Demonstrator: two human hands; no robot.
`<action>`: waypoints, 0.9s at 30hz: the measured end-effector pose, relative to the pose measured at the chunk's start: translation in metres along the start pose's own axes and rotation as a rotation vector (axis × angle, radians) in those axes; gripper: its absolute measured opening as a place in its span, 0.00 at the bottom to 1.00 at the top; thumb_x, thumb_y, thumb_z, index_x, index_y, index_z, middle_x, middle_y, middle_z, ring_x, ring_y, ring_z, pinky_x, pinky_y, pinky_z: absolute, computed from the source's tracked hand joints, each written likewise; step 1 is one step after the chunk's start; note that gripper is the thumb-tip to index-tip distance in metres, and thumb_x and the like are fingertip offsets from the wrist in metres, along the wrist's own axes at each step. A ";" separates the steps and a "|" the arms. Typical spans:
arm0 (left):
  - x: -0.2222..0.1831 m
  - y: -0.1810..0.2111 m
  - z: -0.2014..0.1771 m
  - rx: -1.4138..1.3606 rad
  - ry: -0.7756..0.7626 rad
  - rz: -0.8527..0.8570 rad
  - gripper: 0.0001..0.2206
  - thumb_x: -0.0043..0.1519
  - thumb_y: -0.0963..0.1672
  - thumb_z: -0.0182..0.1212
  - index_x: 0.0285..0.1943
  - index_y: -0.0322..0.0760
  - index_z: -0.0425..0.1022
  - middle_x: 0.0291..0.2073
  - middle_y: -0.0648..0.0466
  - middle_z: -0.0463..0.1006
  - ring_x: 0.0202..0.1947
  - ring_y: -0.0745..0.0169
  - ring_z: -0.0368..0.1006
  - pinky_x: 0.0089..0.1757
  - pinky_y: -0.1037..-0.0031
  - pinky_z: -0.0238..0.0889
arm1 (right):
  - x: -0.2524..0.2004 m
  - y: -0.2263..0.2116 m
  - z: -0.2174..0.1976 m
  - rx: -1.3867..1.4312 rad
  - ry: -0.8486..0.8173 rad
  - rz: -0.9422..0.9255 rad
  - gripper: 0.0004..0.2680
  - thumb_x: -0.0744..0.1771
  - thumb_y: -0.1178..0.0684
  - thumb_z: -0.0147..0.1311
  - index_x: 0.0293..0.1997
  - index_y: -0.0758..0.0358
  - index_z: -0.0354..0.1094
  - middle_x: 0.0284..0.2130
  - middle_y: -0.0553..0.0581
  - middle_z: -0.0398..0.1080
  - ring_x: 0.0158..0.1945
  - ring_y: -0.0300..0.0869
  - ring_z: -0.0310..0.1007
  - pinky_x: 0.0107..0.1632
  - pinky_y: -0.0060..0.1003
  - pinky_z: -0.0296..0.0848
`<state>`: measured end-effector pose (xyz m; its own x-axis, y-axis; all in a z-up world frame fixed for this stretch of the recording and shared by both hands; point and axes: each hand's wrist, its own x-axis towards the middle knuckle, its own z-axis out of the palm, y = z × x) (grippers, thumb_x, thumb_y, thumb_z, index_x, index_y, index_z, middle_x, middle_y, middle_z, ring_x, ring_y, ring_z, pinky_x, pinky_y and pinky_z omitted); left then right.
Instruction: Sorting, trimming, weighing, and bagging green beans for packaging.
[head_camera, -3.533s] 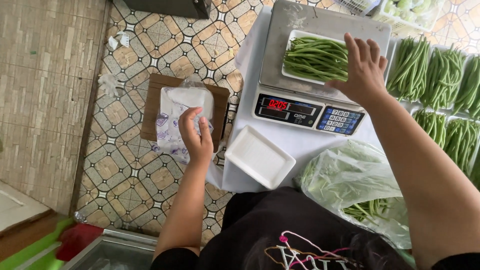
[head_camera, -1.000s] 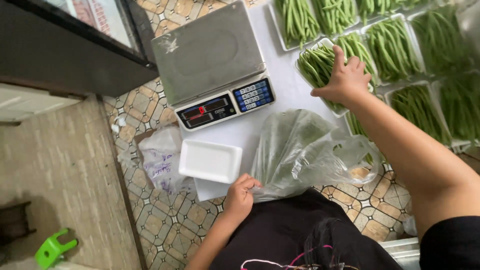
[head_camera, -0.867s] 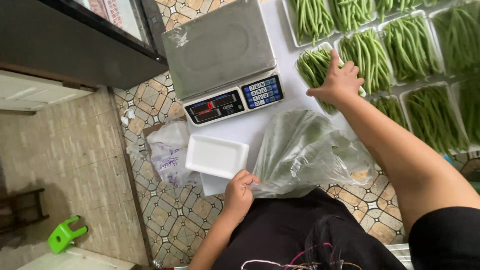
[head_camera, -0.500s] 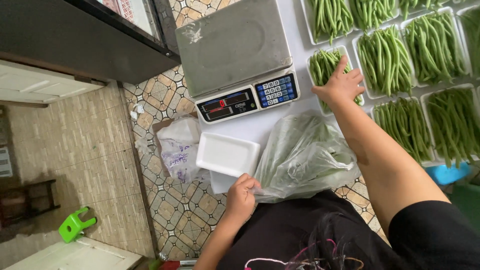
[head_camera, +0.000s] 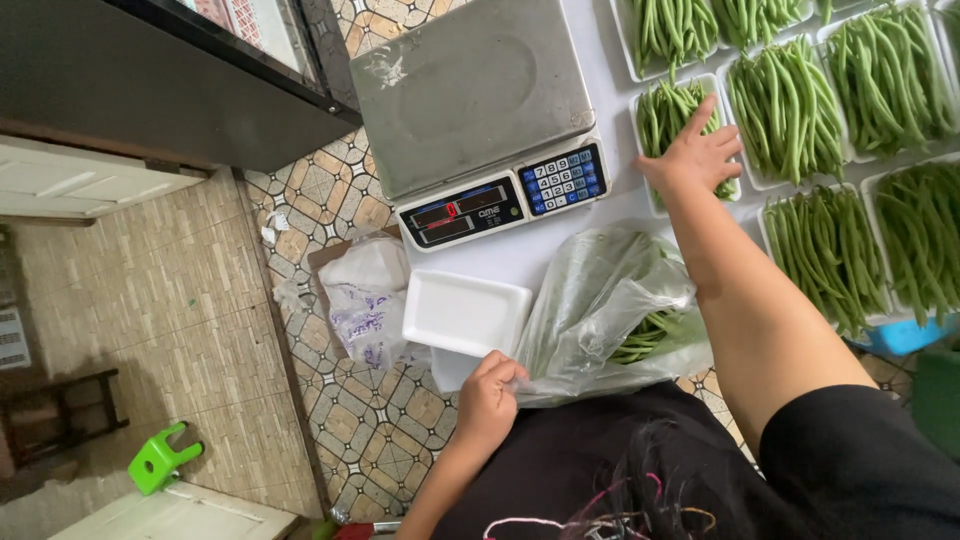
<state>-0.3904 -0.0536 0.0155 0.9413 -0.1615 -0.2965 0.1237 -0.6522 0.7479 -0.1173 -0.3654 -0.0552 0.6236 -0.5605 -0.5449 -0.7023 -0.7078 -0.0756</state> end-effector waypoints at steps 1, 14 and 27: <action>0.000 0.000 -0.001 -0.003 -0.010 -0.005 0.18 0.46 0.33 0.40 0.32 0.39 0.78 0.30 0.59 0.73 0.30 0.60 0.71 0.30 0.73 0.59 | -0.002 0.000 0.000 0.013 0.005 -0.008 0.47 0.63 0.29 0.67 0.78 0.46 0.19 0.69 0.79 0.43 0.71 0.65 0.43 0.64 0.61 0.56; 0.006 0.003 -0.005 -0.039 -0.074 0.052 0.19 0.49 0.32 0.42 0.38 0.39 0.80 0.34 0.57 0.73 0.33 0.59 0.72 0.31 0.72 0.62 | -0.019 0.003 -0.012 -0.033 0.003 -0.058 0.49 0.64 0.24 0.64 0.76 0.40 0.08 0.76 0.76 0.32 0.77 0.65 0.35 0.70 0.64 0.50; 0.011 0.026 -0.004 -0.298 0.031 -0.053 0.22 0.55 0.32 0.41 0.51 0.38 0.77 0.41 0.48 0.77 0.49 0.43 0.75 0.52 0.57 0.67 | 0.035 0.185 0.097 1.811 -0.320 0.216 0.28 0.65 0.61 0.52 0.71 0.70 0.36 0.55 0.65 0.54 0.57 0.61 0.62 0.56 0.66 0.71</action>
<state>-0.3755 -0.0688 0.0342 0.9396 -0.1079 -0.3250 0.2551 -0.4125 0.8745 -0.2587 -0.4740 -0.1687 0.5549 -0.3222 -0.7670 -0.3500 0.7460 -0.5666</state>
